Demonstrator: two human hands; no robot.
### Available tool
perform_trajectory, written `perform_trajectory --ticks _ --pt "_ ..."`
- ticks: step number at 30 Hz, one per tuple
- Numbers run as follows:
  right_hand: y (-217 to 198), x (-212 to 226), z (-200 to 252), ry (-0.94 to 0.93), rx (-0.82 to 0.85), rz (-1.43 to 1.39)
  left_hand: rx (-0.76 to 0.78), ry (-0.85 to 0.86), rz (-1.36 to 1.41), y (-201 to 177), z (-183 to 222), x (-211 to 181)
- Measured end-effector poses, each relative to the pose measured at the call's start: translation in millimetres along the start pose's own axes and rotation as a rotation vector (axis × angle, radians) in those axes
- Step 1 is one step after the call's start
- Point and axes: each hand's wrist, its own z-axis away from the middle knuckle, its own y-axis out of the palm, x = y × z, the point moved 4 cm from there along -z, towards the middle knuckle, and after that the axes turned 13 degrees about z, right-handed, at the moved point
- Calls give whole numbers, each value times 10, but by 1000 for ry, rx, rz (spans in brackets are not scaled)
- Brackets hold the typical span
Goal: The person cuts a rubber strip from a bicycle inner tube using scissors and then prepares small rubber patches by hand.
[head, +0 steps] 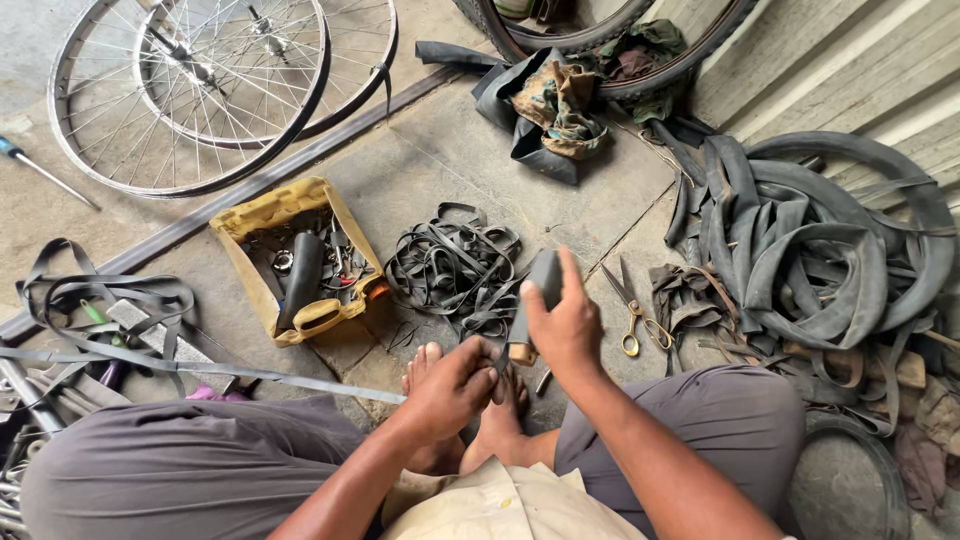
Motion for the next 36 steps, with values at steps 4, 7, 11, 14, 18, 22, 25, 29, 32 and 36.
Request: perform_trajectory --ticks 4,7,11,14,18,22,25,29,32,36 --pt "-165 167 556 -352 43 -140 148 -414 892 44 -60 239" --pt "-146 216 785 -288 270 -155 104 -419 676 76 -38 332" --pt "45 66 54 28 147 -11 19 172 8 133 3 164" --pt "-87 89 -3 -20 -23 -32 207 -113 495 179 -65 226" --pt "-175 154 556 -44 275 -109 171 -218 807 20 -88 153" --pt "-4 38 415 -136 173 -60 155 -332 160 26 -16 67" --pt "67 -168 -29 57 62 -6 139 48 -78 123 8 -87" --pt "-18 -340 5 191 262 -553 -9 -148 538 -53 -17 30" --pt "43 -257 114 380 604 -1199 32 -270 871 -106 -26 48" --pt "178 -178 166 376 679 -1164 25 -238 850 -111 -62 22"
